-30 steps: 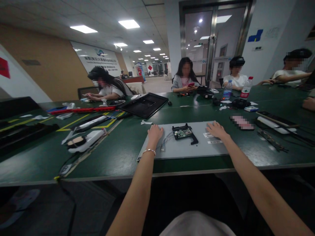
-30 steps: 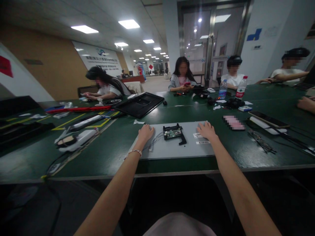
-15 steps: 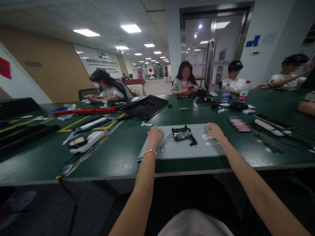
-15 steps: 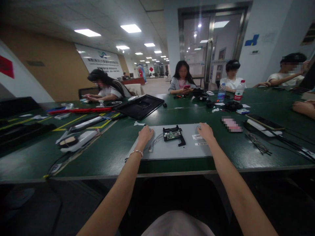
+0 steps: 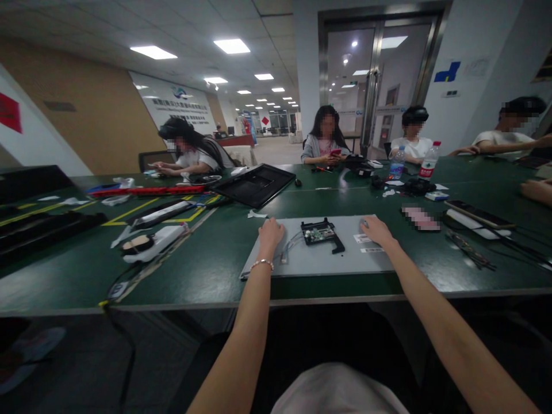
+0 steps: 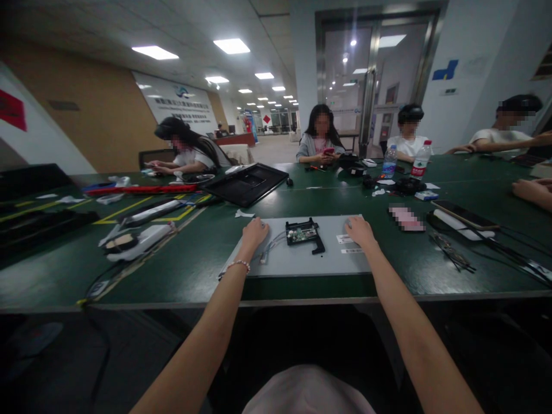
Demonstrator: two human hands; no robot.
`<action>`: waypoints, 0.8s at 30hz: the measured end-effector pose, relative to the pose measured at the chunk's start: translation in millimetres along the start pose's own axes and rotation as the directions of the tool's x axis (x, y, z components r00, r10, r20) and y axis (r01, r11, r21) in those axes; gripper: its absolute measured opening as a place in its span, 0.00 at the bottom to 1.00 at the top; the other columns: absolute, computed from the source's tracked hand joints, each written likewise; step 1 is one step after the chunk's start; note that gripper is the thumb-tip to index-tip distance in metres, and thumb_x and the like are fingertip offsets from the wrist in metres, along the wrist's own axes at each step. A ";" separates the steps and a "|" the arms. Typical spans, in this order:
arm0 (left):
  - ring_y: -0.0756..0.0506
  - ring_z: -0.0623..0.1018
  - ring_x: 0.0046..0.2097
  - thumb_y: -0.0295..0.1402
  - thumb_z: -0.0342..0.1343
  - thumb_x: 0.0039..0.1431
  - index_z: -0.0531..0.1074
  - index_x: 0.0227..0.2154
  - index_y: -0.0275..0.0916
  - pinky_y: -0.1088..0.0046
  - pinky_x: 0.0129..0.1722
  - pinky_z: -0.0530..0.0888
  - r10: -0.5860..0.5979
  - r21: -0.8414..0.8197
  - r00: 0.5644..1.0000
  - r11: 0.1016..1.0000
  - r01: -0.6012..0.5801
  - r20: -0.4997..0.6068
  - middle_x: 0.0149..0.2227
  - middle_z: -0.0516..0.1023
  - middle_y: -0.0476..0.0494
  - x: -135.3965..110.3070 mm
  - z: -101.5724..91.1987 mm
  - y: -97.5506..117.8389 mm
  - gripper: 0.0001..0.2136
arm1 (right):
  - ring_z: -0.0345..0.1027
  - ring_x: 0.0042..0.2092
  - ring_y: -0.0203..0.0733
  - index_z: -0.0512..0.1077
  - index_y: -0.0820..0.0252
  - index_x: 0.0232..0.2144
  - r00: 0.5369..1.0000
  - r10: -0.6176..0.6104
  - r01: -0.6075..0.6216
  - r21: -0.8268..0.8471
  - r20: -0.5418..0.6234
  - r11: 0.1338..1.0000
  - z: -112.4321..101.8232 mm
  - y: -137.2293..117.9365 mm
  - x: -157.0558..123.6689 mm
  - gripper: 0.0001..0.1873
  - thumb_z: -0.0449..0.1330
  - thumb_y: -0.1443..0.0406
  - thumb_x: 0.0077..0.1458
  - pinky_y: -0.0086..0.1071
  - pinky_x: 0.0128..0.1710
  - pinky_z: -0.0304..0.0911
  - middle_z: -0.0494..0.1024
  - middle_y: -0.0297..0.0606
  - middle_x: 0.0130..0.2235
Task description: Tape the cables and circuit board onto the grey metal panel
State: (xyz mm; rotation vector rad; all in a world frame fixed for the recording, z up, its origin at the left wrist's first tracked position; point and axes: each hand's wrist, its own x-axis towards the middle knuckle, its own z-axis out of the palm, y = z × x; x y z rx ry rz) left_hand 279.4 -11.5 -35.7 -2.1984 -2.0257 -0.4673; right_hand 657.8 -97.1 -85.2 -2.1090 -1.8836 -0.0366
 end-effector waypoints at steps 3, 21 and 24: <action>0.35 0.74 0.53 0.37 0.44 0.63 0.69 0.48 0.32 0.60 0.50 0.69 0.004 0.004 1.000 1.000 -0.004 0.003 0.49 0.75 0.28 1.3 0.9 -0.2 0.17 | 0.63 0.58 0.49 0.67 0.63 0.56 1.000 -0.009 0.009 -0.009 0.007 1.000 -1.0 0.4 -0.4 0.22 0.48 0.60 0.65 0.38 0.56 0.57 0.71 0.50 0.56; 0.35 0.74 0.52 0.36 0.44 0.63 0.71 0.47 0.32 0.59 0.49 0.69 0.019 -0.006 1.000 1.000 -0.019 0.000 0.48 0.75 0.29 2.1 1.6 1.6 0.17 | 0.59 0.60 0.51 0.64 0.61 0.59 0.999 0.013 -0.010 -0.054 0.050 0.998 0.9 3.8 2.8 0.23 0.46 0.59 0.66 0.42 0.57 0.56 0.68 0.51 0.59; 0.35 0.74 0.52 0.36 0.44 0.63 0.70 0.47 0.32 0.59 0.49 0.69 0.017 -0.007 1.000 1.000 -0.017 0.007 0.49 0.75 0.29 2.8 2.5 1.5 0.17 | 0.58 0.61 0.52 0.63 0.61 0.60 0.998 0.018 -0.015 -0.057 0.057 0.998 4.9 6.3 4.9 0.24 0.45 0.59 0.66 0.43 0.57 0.55 0.66 0.52 0.60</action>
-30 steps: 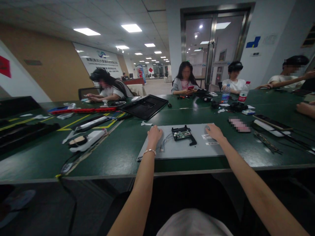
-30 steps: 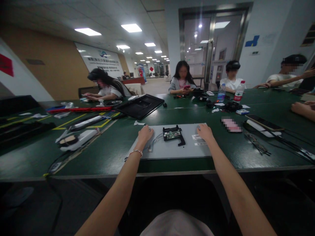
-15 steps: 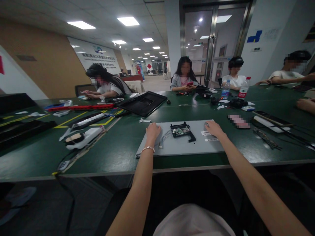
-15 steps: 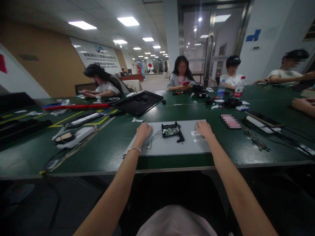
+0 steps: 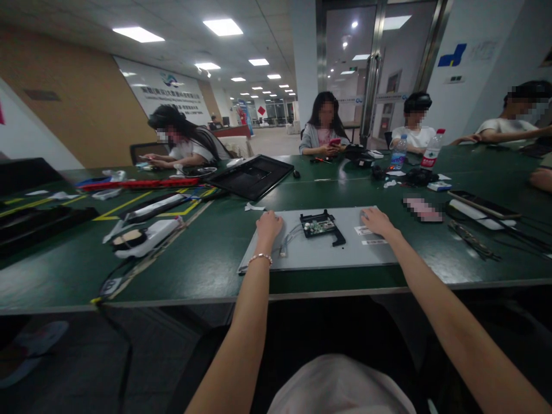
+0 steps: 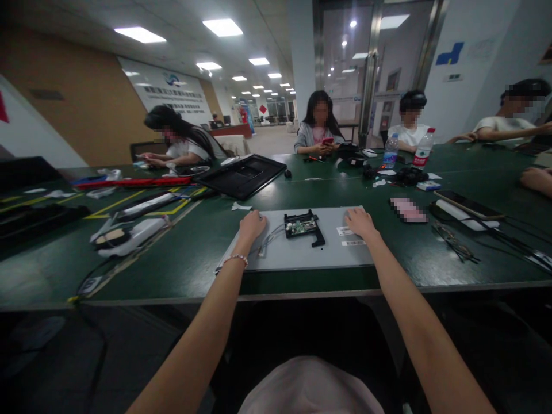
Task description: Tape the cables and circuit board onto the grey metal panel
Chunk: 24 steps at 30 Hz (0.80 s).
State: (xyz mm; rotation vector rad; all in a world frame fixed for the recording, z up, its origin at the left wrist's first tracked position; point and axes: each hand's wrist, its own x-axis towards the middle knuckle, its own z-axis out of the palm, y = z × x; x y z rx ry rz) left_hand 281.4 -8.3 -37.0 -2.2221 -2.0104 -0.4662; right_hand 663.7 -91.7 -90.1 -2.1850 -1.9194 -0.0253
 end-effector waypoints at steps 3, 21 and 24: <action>0.35 0.73 0.53 0.36 0.44 0.63 0.70 0.47 0.32 0.59 0.50 0.68 0.000 -0.002 1.000 1.000 0.000 -0.004 0.50 0.75 0.29 0.4 0.5 0.1 0.17 | 0.57 0.62 0.53 0.62 0.61 0.60 1.000 0.003 -0.003 -0.001 0.005 1.000 2.8 1.8 1.6 0.24 0.45 0.59 0.66 0.44 0.58 0.55 0.64 0.51 0.61; 0.35 0.74 0.53 0.36 0.44 0.63 0.71 0.47 0.33 0.60 0.51 0.69 -0.009 0.004 1.000 1.000 0.009 -0.006 0.49 0.75 0.29 -1.4 -1.3 2.0 0.17 | 0.57 0.62 0.53 0.61 0.58 0.61 1.000 0.012 -0.013 0.004 0.009 1.000 2.2 1.4 0.1 0.25 0.44 0.58 0.67 0.45 0.58 0.54 0.64 0.50 0.61; 0.35 0.74 0.52 0.36 0.44 0.63 0.71 0.46 0.32 0.59 0.50 0.69 -0.002 0.005 1.000 1.000 0.002 -0.014 0.49 0.75 0.29 -0.9 -0.5 1.5 0.17 | 0.56 0.62 0.53 0.61 0.59 0.62 1.000 0.011 -0.011 0.007 0.015 1.000 2.1 2.3 0.5 0.25 0.43 0.58 0.66 0.47 0.59 0.54 0.64 0.51 0.61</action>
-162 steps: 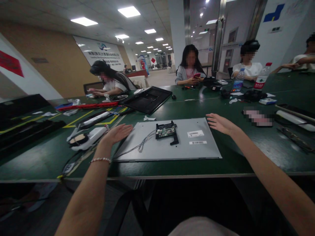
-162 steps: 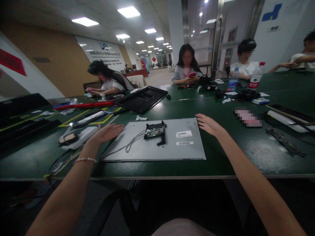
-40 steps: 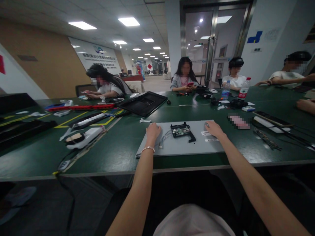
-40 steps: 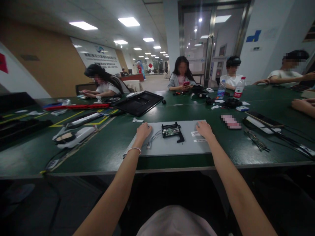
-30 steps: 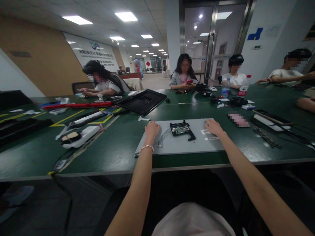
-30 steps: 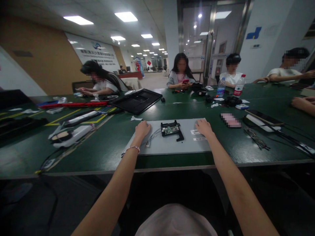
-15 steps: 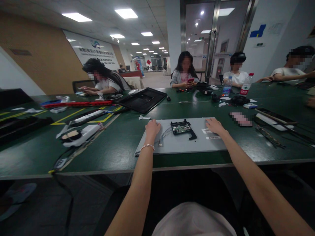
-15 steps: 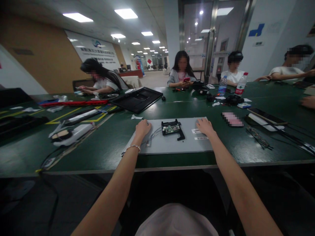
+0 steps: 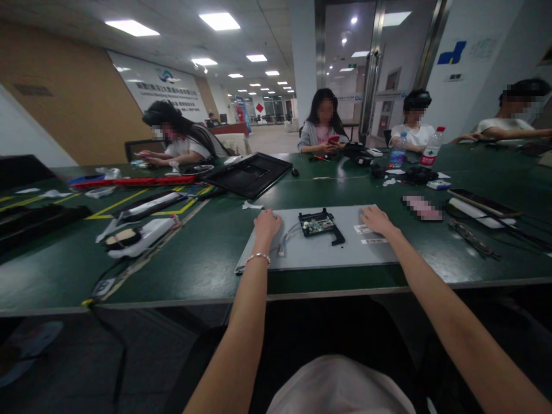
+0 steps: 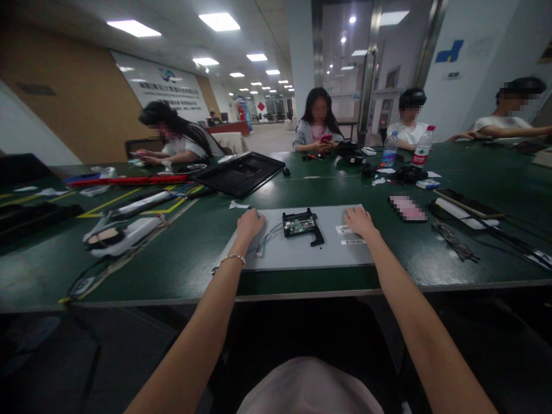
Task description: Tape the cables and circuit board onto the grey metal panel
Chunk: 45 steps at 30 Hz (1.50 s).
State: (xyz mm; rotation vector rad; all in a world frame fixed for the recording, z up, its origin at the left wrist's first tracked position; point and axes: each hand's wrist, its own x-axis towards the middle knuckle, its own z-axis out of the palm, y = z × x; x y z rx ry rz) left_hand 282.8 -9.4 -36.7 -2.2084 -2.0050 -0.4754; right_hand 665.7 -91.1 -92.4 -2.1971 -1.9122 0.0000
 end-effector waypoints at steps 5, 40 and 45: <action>0.35 0.74 0.53 0.36 0.44 0.63 0.71 0.47 0.33 0.60 0.51 0.69 0.000 0.005 1.000 1.000 0.000 0.010 0.49 0.75 0.29 0.3 0.2 0.1 0.17 | 0.56 0.62 0.53 0.61 0.59 0.62 1.000 -0.010 0.010 0.007 0.012 1.000 -1.8 1.4 -0.5 0.26 0.42 0.58 0.66 0.46 0.59 0.53 0.64 0.51 0.61; 0.35 0.73 0.52 0.36 0.44 0.63 0.71 0.47 0.32 0.60 0.50 0.69 -0.001 -0.011 1.000 1.000 0.001 0.004 0.49 0.75 0.29 1.1 1.4 0.8 0.17 | 0.57 0.62 0.52 0.63 0.59 0.60 0.995 -0.058 0.068 0.113 -0.086 0.991 -9.4 -9.8 -2.7 0.24 0.49 0.62 0.64 0.49 0.61 0.50 0.66 0.47 0.62; 0.35 0.73 0.52 0.35 0.44 0.63 0.71 0.47 0.32 0.58 0.51 0.69 -0.011 -0.013 1.000 1.000 0.011 0.017 0.49 0.74 0.29 -0.6 -0.6 1.8 0.17 | 0.57 0.63 0.46 0.65 0.63 0.59 0.975 -0.194 0.212 0.196 -0.108 0.957 -13.4 -24.9 -8.1 0.23 0.49 0.62 0.64 0.38 0.63 0.49 0.67 0.46 0.61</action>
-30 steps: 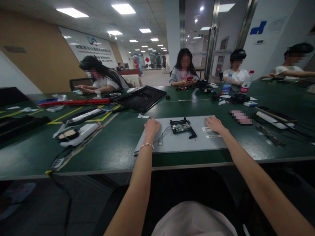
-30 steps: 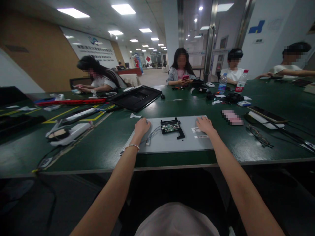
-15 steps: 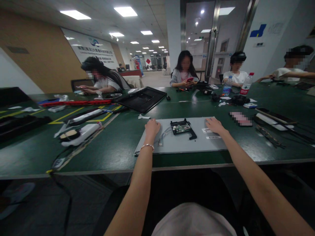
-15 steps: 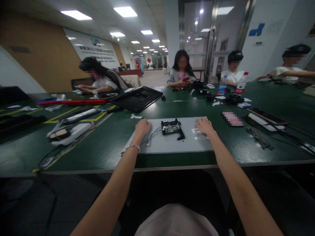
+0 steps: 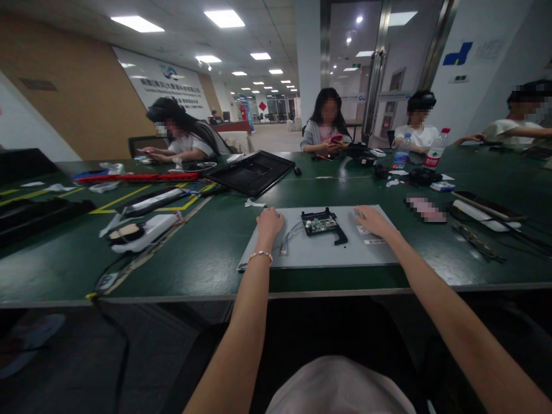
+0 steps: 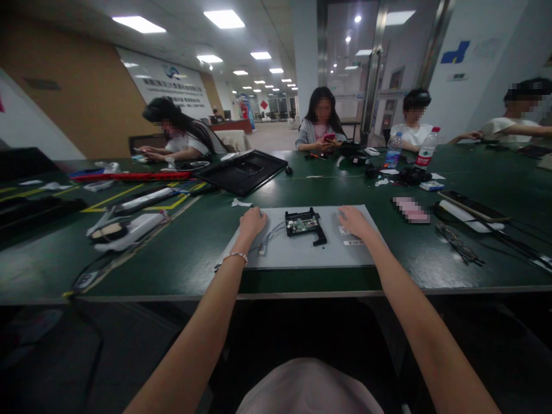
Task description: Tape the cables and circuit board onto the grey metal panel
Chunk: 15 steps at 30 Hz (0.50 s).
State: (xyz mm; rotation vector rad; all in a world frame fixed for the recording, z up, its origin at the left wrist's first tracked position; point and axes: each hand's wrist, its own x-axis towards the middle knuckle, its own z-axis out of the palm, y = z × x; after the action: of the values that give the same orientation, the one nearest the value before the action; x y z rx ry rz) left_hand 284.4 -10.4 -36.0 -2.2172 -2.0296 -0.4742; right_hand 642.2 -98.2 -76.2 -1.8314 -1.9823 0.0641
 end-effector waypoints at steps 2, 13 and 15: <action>0.34 0.73 0.52 0.36 0.44 0.63 0.71 0.47 0.32 0.57 0.50 0.68 -0.006 -0.002 1.000 1.000 0.006 0.001 0.49 0.75 0.29 -1.0 -0.7 0.7 0.17 | 0.58 0.62 0.45 0.65 0.62 0.59 0.999 -0.048 0.048 0.046 0.002 0.998 -0.3 -8.8 -2.0 0.23 0.49 0.61 0.64 0.38 0.63 0.50 0.68 0.44 0.61; 0.34 0.74 0.52 0.35 0.44 0.63 0.72 0.47 0.32 0.56 0.51 0.67 -0.021 0.001 0.999 1.000 0.021 -0.028 0.48 0.75 0.28 -2.4 -0.4 -0.9 0.17 | 0.41 0.69 0.55 0.42 0.52 0.69 0.901 -0.391 0.289 0.412 0.189 0.864 -3.8 -70.5 29.1 0.54 0.61 0.42 0.50 0.51 0.67 0.43 0.45 0.45 0.70; 0.34 0.74 0.52 0.35 0.44 0.63 0.72 0.47 0.32 0.56 0.51 0.68 -0.015 0.005 1.000 1.000 0.015 -0.025 0.48 0.75 0.28 -2.5 -0.2 -1.6 0.17 | 0.43 0.68 0.56 0.44 0.53 0.69 0.876 -0.426 0.313 0.405 0.228 0.859 -0.6 -73.6 36.5 0.56 0.64 0.42 0.46 0.51 0.67 0.43 0.48 0.47 0.69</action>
State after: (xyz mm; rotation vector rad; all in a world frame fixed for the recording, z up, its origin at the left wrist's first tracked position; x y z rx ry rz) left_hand 282.7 -12.6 -36.8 -2.1836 -2.0346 -0.4951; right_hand 572.4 -72.5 -41.5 -1.2366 -2.3228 0.5886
